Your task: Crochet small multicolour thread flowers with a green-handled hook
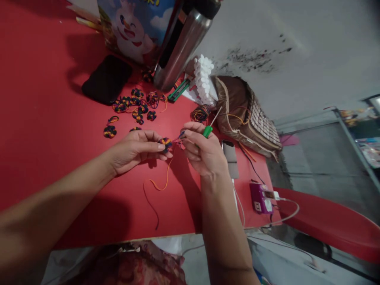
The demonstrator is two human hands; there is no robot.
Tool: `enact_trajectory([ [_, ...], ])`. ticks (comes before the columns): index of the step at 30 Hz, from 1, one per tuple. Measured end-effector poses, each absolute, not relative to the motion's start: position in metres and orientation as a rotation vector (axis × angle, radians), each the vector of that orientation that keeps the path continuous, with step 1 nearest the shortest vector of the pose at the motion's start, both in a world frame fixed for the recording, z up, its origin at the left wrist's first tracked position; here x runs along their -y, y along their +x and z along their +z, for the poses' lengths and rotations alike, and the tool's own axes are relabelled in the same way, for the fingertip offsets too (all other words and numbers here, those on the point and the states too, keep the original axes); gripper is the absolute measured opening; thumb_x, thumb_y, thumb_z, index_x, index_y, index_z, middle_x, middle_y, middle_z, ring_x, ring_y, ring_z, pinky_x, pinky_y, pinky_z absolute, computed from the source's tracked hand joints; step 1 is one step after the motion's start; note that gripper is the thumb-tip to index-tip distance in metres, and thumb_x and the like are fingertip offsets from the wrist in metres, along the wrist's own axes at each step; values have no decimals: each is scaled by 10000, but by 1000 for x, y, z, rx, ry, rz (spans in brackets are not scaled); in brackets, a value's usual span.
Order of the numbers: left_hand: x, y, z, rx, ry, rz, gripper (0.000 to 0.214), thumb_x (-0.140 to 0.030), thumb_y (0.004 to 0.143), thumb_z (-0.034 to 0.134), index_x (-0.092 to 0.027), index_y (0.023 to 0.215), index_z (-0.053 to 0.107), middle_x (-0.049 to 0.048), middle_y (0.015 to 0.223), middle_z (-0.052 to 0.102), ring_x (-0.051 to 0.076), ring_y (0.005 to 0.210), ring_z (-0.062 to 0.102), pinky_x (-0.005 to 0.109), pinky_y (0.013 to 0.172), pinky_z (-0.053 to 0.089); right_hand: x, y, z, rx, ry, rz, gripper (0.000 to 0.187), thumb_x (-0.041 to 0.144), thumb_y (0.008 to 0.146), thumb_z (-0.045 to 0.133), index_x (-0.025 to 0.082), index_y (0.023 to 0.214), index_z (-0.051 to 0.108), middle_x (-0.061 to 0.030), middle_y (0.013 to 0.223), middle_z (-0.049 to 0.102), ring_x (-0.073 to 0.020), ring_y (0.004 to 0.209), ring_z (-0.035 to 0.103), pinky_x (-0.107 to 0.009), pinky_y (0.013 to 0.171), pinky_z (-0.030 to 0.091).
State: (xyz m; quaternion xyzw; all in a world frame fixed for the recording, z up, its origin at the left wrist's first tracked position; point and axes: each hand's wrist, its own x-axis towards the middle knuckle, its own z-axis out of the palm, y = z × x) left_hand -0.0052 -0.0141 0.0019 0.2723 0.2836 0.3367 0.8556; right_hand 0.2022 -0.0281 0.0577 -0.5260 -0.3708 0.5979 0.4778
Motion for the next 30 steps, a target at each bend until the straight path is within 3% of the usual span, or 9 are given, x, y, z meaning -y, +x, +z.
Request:
enact_trajectory([
  [4, 12, -6, -2, -564, 513, 715, 160, -101, 801, 938, -124, 874, 797, 102, 862, 865, 198, 731, 827, 231, 594, 613, 24, 215, 54, 739, -1234, 1699, 422, 315, 679, 999, 258, 972, 701, 154, 637, 447, -28, 494, 89, -218, 415, 63],
  [8, 12, -6, -4, -575, 488, 731, 176, -88, 780, 962, -131, 841, 802, 89, 804, 851, 192, 663, 800, 225, 532, 586, 23, 215, 47, 672, -1203, 1724, 452, 328, 667, 1027, 255, 968, 698, 169, 600, 381, -42, 505, 84, -225, 419, 49],
  [12, 12, -3, -1, -649, 411, 792, 125, -3, 848, 864, -118, 834, 821, 104, 797, 851, 177, 669, 807, 203, 560, 601, 28, 204, 42, 738, -1240, 1583, 468, 379, 698, 1030, 231, 1039, 745, 95, 778, 684, -19, 501, 114, -239, 426, 66],
  [14, 12, -1, 2, -688, 362, 832, 156, 45, 876, 806, -104, 839, 829, 106, 820, 854, 164, 724, 827, 199, 665, 644, 32, 198, 40, 785, -1289, 1556, 449, 440, 747, 1008, 227, 1049, 754, 57, 858, 735, -19, 501, 135, -249, 430, 74],
  [17, 12, 0, 3, -710, 324, 861, 188, 73, 882, 778, -100, 835, 834, 93, 847, 855, 154, 769, 839, 235, 816, 691, 36, 192, 39, 836, -1318, 1613, 427, 500, 765, 1001, 228, 947, 726, 109, 651, 538, -30, 489, 135, -250, 438, 85],
  [19, 12, 1, 4, -711, 342, 847, 182, 67, 877, 783, -103, 840, 838, 82, 849, 852, 148, 764, 833, 243, 830, 696, 37, 189, 38, 862, -1296, 1645, 432, 488, 754, 1015, 232, 919, 708, 138, 584, 415, -34, 481, 145, -243, 442, 99],
  [23, 14, 0, 2, -681, 419, 824, 126, 16, 846, 826, -110, 855, 829, 74, 846, 848, 158, 786, 836, 241, 817, 688, 37, 187, 37, 879, -1274, 1654, 424, 442, 743, 1022, 236, 902, 687, 140, 566, 414, -29, 473, 177, -225, 445, 123],
  [25, 15, 0, 1, -649, 467, 824, 70, -85, 854, 878, -117, 860, 817, 74, 822, 836, 160, 747, 815, 233, 742, 670, 37, 187, 37, 886, -1276, 1665, 423, 426, 733, 1027, 236, 888, 683, 137, 564, 429, -24, 466, 180, -220, 440, 118],
  [30, 14, -2, -2, -650, 555, 760, 245, -229, 770, 1004, -134, 813, 782, 48, 734, 787, 125, 608, 694, 173, 496, 510, 36, 192, 38, 841, -1243, 1778, 450, 417, 706, 1052, 225, 854, 673, 149, 558, 410, -13, 470, 158, -200, 433, 113],
])
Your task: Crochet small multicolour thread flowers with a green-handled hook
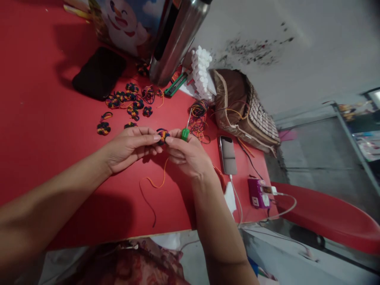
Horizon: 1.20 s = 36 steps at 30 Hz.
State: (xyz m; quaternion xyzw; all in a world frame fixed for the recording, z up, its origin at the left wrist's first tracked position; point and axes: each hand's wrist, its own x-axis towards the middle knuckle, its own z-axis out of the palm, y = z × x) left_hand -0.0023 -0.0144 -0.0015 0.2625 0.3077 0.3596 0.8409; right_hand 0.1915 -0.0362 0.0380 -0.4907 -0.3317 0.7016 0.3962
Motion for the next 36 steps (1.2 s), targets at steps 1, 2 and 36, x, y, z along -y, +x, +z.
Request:
enact_trajectory([
  [1, 14, -3, -2, -642, 557, 751, 253, -227, 755, 1011, -131, 806, 783, 50, 735, 785, 126, 612, 692, 175, 494, 511, 35, 192, 38, 812, -1234, 1815, 474, 437, 698, 1058, 223, 831, 656, 152, 563, 394, -11, 477, 148, -196, 433, 109],
  [2, 14, -3, -3, -628, 560, 741, 255, -229, 749, 1013, -126, 800, 785, 54, 736, 783, 128, 614, 691, 179, 496, 517, 34, 193, 38, 781, -1225, 1850, 508, 457, 683, 1065, 223, 805, 631, 152, 575, 387, -9, 484, 139, -194, 431, 101],
  [36, 22, 7, 3, -672, 445, 785, 349, -218, 626, 1047, -151, 793, 747, -8, 730, 697, 96, 643, 607, 197, 570, 509, 38, 193, 39, 984, -1311, 1782, 472, 453, 683, 1057, 198, 833, 690, 143, 524, 424, -14, 448, 204, -191, 412, 126],
])
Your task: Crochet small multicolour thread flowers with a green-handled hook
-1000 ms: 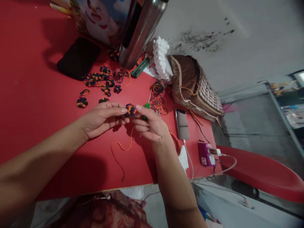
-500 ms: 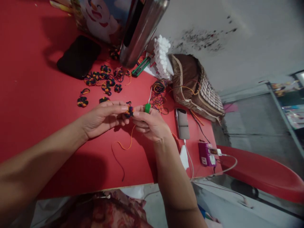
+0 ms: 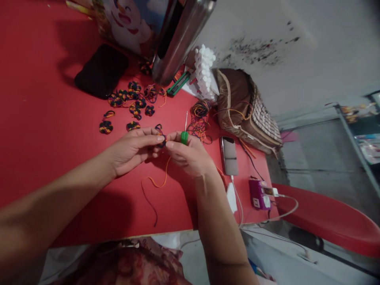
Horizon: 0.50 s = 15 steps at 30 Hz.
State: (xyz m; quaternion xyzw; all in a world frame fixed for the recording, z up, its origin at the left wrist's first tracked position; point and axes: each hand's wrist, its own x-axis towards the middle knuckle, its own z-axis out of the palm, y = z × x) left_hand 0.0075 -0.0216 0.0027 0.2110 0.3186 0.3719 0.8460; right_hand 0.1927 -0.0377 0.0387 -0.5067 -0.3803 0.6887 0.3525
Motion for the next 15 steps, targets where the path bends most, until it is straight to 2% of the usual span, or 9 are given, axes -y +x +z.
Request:
enact_trajectory([
  [5, 24, 8, 2, -706, 622, 775, 374, -346, 780, 977, -187, 878, 653, -22, 679, 635, 105, 566, 556, 208, 490, 410, 36, 195, 34, 996, -1398, 1740, 460, 419, 687, 1052, 211, 804, 659, 141, 512, 414, -16, 437, 206, -201, 404, 117],
  [7, 26, 11, 1, -731, 701, 772, 307, -371, 889, 867, -208, 897, 607, -15, 690, 637, 116, 566, 563, 223, 499, 416, 30, 197, 34, 971, -1424, 1726, 438, 411, 692, 1031, 212, 792, 654, 146, 515, 382, -14, 439, 178, -204, 406, 91],
  [9, 30, 14, 2, -754, 828, 725, 199, -308, 960, 747, -218, 902, 579, -13, 707, 633, 127, 589, 583, 238, 528, 442, 20, 198, 37, 971, -1422, 1661, 381, 380, 731, 989, 208, 791, 654, 143, 539, 375, -13, 445, 173, -203, 409, 84],
  [11, 33, 17, 3, -763, 937, 678, 116, -234, 968, 699, -213, 922, 594, -27, 711, 606, 127, 604, 575, 246, 555, 444, 8, 196, 43, 991, -1404, 1608, 325, 333, 777, 943, 204, 785, 645, 132, 578, 393, -13, 456, 193, -195, 415, 105],
  [15, 39, 18, 2, -711, 1354, 650, 69, -234, 981, 707, -199, 973, 648, -35, 761, 606, 132, 668, 555, 262, 627, 438, -16, 181, 55, 1059, -1348, 1641, 344, 309, 780, 929, 205, 750, 603, 111, 631, 453, -12, 476, 211, -189, 417, 126],
])
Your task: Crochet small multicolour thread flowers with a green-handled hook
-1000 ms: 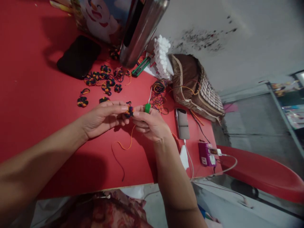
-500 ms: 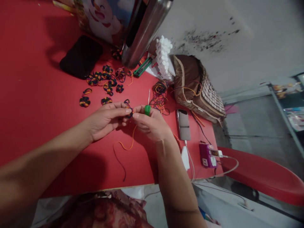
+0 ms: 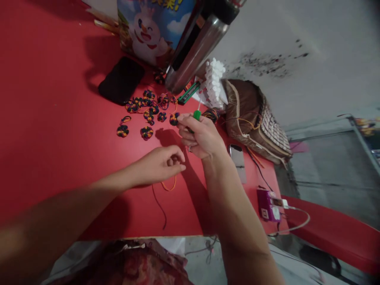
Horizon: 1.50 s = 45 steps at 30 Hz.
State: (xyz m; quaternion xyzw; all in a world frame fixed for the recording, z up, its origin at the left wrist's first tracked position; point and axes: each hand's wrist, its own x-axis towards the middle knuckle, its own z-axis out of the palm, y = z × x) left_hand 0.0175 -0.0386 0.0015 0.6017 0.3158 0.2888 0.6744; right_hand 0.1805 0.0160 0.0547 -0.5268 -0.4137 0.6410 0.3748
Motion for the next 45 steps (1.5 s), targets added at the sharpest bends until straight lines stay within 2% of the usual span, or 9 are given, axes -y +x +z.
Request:
enact_trajectory([
  [3, 39, 16, -1, -646, 1604, 604, 69, -150, 944, 706, -188, 894, 679, -7, 816, 652, 143, 724, 567, 283, 690, 439, -25, 166, 50, 1090, -1381, 1741, 323, 314, 771, 907, 202, 733, 607, 93, 634, 496, -16, 480, 205, -199, 424, 123],
  [6, 39, 15, 0, -627, 1685, 584, 143, -47, 912, 672, -178, 860, 703, 18, 874, 705, 148, 754, 586, 293, 721, 433, -27, 160, 37, 1177, -1579, 1718, 314, 326, 833, 832, 212, 662, 594, 113, 524, 384, -39, 466, 194, -229, 441, 113],
  [9, 38, 8, 10, -605, 1740, 537, 181, -48, 917, 674, -188, 804, 697, 18, 818, 720, 157, 721, 600, 303, 706, 407, -25, 164, 24, 1420, -1716, 1395, 280, 306, 851, 808, 217, 676, 609, 76, 528, 472, -80, 514, 347, -249, 490, 224],
  [14, 26, -30, 42, -1025, 1898, 691, 366, -207, 968, 736, -221, 649, 556, 30, 685, 568, 182, 615, 427, 351, 646, 248, -19, 177, 21, 1646, -1734, 1015, 261, 413, 842, 817, 216, 803, 652, 46, 660, 580, -128, 638, 464, -302, 605, 323],
  [22, 13, -88, 25, -1629, 1697, 827, 514, -266, 758, 959, -283, 717, 447, 16, 835, 305, 328, 1040, 571, 350, 779, 333, 14, 197, 43, 1588, -1713, 1060, 310, 490, 871, 788, 190, 937, 743, 67, 659, 521, -123, 619, 432, -322, 623, 294],
  [28, 10, -82, 15, -1596, 1868, 753, 429, -222, 808, 921, -255, 647, 525, 22, 762, 434, 206, 687, 394, 370, 660, 182, 40, 194, 50, 1419, -1587, 1223, 305, 473, 887, 848, 191, 973, 767, 57, 678, 561, -112, 623, 460, -292, 588, 310],
  [33, 18, -54, 34, -1236, 1511, 732, 156, -251, 809, 890, -237, 833, 736, 23, 728, 676, 188, 665, 567, 288, 601, 362, 49, 176, 43, 1114, -1334, 1623, 395, 515, 839, 953, 194, 967, 761, 79, 641, 524, -66, 527, 318, -269, 467, 170],
  [39, 21, -18, 38, -1054, 1122, 698, 389, -236, 593, 995, -201, 834, 693, -10, 749, 684, 153, 712, 643, 245, 627, 505, 46, 180, 40, 886, -1180, 1901, 425, 449, 727, 1001, 218, 881, 679, 164, 507, 362, -29, 457, 143, -215, 426, 75],
  [45, 21, -12, 21, -1040, 1075, 761, 508, -236, 527, 1057, -189, 862, 677, -10, 810, 744, 134, 796, 693, 240, 755, 589, 44, 186, 31, 923, -1240, 1871, 445, 421, 697, 1034, 215, 822, 659, 146, 502, 412, -27, 453, 201, -201, 408, 116],
])
